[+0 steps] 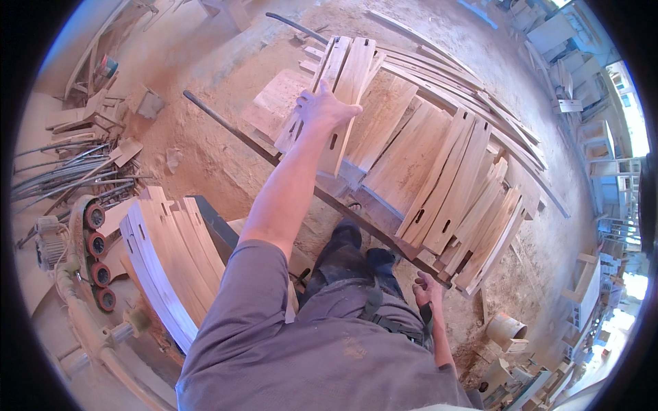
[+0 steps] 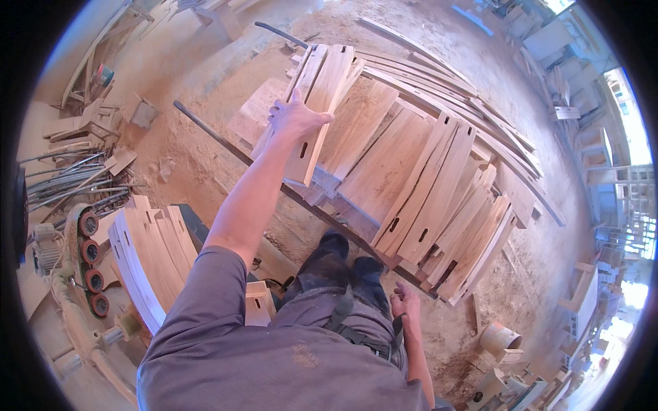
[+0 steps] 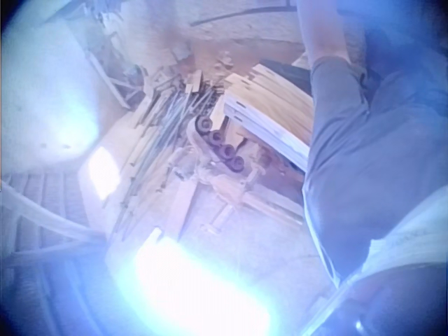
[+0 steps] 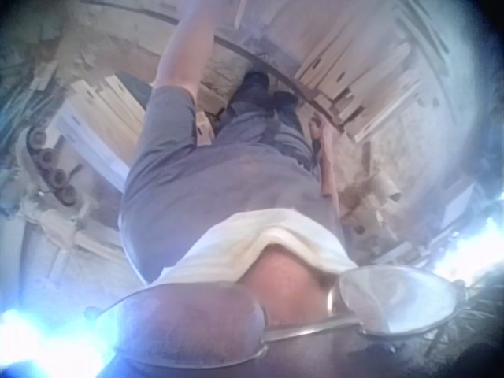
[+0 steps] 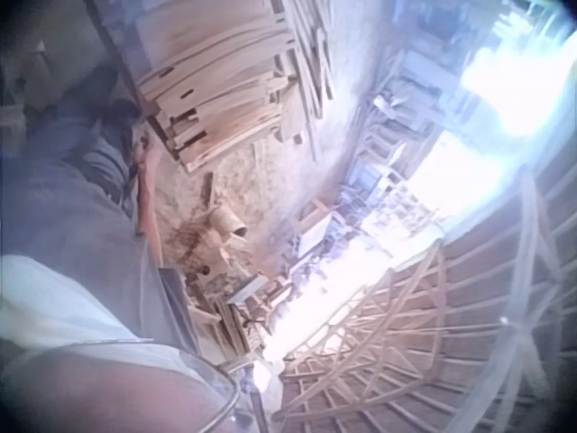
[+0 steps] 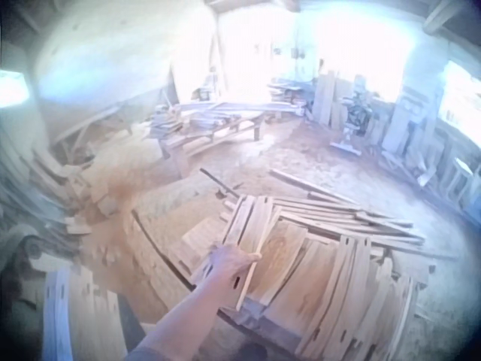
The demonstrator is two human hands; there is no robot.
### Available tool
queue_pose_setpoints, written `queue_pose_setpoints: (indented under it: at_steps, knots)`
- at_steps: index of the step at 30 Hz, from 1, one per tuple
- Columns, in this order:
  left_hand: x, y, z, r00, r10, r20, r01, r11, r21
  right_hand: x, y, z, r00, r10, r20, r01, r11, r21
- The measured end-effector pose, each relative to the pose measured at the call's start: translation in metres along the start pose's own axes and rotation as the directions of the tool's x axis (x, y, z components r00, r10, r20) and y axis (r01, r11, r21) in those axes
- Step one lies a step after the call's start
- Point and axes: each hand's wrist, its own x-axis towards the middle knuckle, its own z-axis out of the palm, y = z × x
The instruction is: The person picks up wood boards one at a time from a stack on a machine, turns them over, and sorts them into different piles on the floor or on another table.
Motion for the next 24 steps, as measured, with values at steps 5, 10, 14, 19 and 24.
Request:
queue_pose_setpoints:
  at_steps: [5,10,14,19,24]
  knots:
    - [0.002,0.015,0.020,0.991,0.094,-0.100,-0.068,0.970,0.235,0.009,0.012,0.009,0.998,-0.060,0.035,0.061,0.997,-0.047]
    - [0.010,0.013,0.016,0.994,0.064,-0.088,-0.050,0.987,0.155,0.010,-0.002,0.007,0.999,-0.038,0.025,0.037,0.999,0.015]
    - [0.018,0.004,0.004,0.998,0.020,-0.063,-0.020,1.000,-0.002,0.009,0.010,0.007,0.999,-0.027,0.017,0.027,1.000,0.006]
    - [0.023,-0.036,0.000,0.991,0.134,0.016,-0.111,0.875,-0.471,0.002,0.021,0.010,1.000,-0.010,0.014,0.009,0.996,0.089]
    - [-0.034,-0.046,0.016,0.875,0.373,0.310,0.305,0.074,-0.950,0.009,0.037,0.022,0.998,-0.058,0.025,0.056,0.996,0.071]
